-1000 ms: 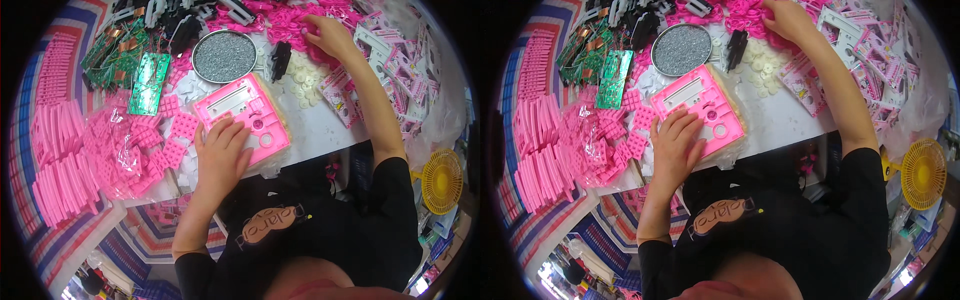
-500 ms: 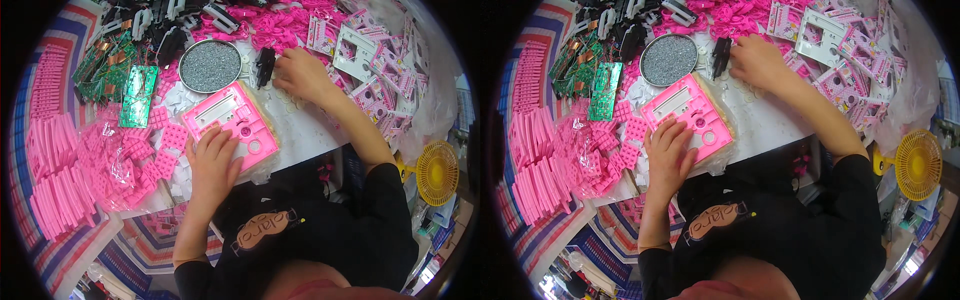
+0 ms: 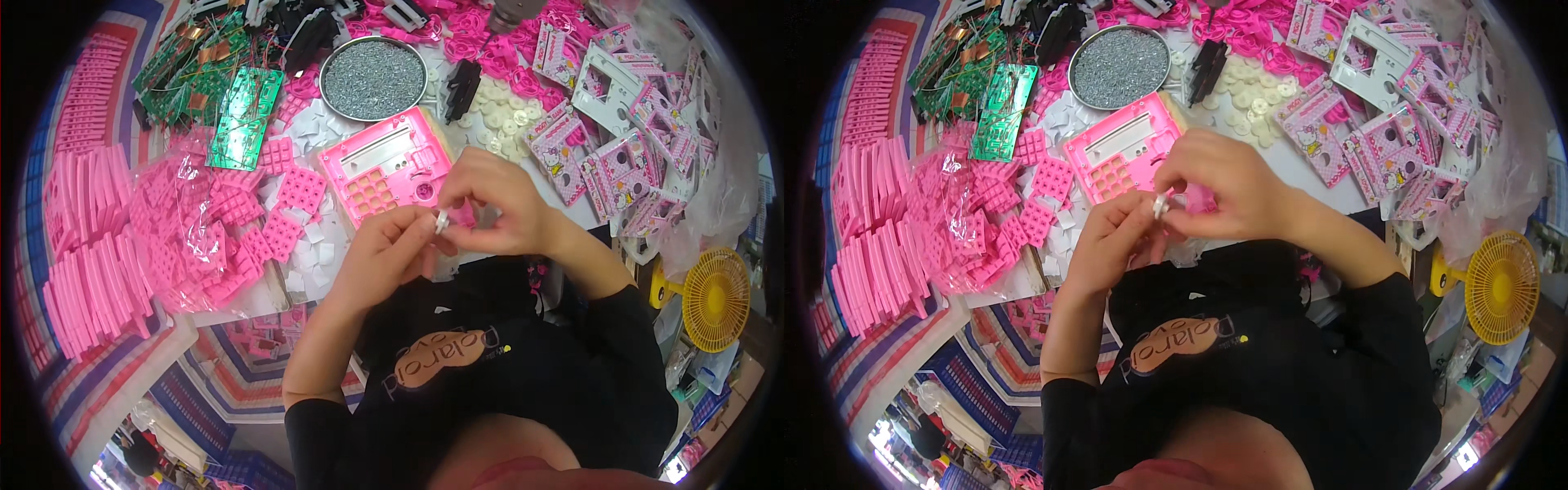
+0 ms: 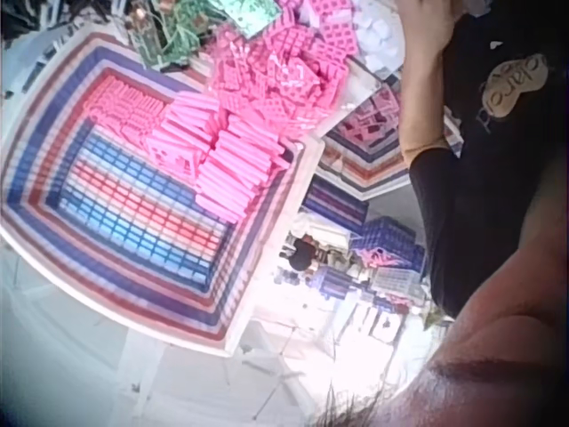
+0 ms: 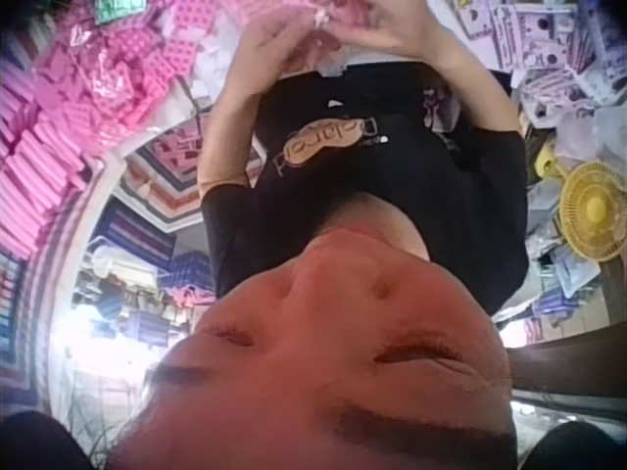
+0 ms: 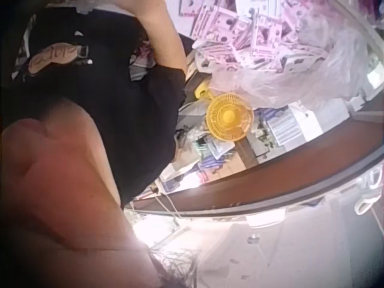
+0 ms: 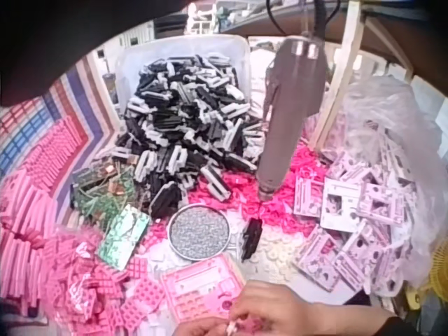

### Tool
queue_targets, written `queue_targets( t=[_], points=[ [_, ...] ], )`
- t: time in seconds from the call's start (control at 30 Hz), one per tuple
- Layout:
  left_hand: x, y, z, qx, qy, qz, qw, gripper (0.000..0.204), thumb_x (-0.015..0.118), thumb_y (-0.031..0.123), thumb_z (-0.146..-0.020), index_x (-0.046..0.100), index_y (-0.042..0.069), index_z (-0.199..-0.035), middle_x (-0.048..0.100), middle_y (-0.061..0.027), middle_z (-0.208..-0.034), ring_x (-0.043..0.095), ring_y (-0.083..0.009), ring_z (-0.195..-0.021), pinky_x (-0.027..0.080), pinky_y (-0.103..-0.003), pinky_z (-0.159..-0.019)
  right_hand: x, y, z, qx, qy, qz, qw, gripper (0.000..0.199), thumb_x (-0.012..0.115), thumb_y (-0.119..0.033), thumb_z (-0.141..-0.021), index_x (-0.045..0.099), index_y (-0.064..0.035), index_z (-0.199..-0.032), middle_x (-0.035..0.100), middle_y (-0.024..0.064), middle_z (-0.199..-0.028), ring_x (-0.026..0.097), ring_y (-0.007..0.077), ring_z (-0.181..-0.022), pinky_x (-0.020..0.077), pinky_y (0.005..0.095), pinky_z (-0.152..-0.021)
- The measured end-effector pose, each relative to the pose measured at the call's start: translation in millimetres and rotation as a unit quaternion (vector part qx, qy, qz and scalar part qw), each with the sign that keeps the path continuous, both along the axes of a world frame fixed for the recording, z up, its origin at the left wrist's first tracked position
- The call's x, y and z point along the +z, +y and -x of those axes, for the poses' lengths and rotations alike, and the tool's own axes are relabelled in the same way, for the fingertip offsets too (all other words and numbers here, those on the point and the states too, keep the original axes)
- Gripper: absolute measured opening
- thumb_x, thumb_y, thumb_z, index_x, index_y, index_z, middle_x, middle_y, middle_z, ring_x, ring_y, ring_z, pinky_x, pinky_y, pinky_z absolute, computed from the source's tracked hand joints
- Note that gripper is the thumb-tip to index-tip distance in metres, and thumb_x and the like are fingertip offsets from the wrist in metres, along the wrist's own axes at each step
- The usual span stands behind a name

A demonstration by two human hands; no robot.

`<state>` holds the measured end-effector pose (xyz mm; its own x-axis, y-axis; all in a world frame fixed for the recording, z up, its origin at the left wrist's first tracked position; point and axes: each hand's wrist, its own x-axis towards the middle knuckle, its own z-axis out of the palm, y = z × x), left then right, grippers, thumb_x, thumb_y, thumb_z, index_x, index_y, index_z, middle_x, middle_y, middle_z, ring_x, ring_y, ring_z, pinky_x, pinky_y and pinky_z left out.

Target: Assembling components of pink toy calculators using a glue gun and organizing parts on a workbench.

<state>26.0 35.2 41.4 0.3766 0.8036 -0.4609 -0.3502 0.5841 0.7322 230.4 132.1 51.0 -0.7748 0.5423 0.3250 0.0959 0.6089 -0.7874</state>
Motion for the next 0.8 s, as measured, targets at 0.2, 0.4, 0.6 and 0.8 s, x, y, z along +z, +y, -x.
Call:
queue_targets(
  t=[0.2,0.4,0.6,0.8],
  points=[
    [-14,-18,-5,0.115,0.085,-0.081,0.986,0.013,0.064,0.014,-0.102,0.067,0.001,-0.104,0.065,0.0004,-0.081,0.055,-0.0039,-0.062,0.041,-0.019,-0.053,3,-16,2,0.003,0.013,0.122,0.992,0.027,0.080,-0.010,-0.077,0.068,-0.0044,-0.100,0.067,0.0085,-0.091,0.065,0.0254,-0.081,0.0504,0.0326,-0.064],
    [-6,-27,-17,0.090,0.321,-0.183,0.925,0.014,0.070,0.009,-0.096,0.066,0.000,-0.107,0.069,-0.0069,-0.088,0.066,-0.0129,-0.073,0.050,-0.024,-0.063,-8,-29,4,-0.090,-0.040,-0.048,0.994,0.016,0.078,-0.011,-0.081,0.070,-0.0047,-0.093,0.068,0.0084,-0.085,0.066,0.0290,-0.073,0.0519,0.0369,-0.062],
    [-24,-22,1,-0.013,0.630,-0.450,0.633,0.023,0.074,0.016,-0.085,0.070,0.008,-0.105,0.063,-0.0106,-0.127,0.055,-0.0326,-0.124,0.038,-0.049,-0.106,-6,2,9,-0.077,-0.155,-0.163,0.971,0.016,0.077,-0.007,-0.077,0.069,-0.0047,-0.090,0.064,0.0082,-0.084,0.062,0.0276,-0.079,0.0522,0.0387,-0.067],
    [-30,-23,0,-0.012,0.623,-0.436,0.649,0.024,0.073,0.019,-0.085,0.070,0.010,-0.107,0.062,-0.0076,-0.131,0.051,-0.0293,-0.130,0.031,-0.049,-0.111,-26,5,28,-0.046,-0.253,-0.250,0.933,0.011,0.071,-0.012,-0.080,0.064,-0.0058,-0.086,0.061,0.0081,-0.085,0.060,0.0279,-0.088,0.0536,0.0397,-0.070]
  ],
)
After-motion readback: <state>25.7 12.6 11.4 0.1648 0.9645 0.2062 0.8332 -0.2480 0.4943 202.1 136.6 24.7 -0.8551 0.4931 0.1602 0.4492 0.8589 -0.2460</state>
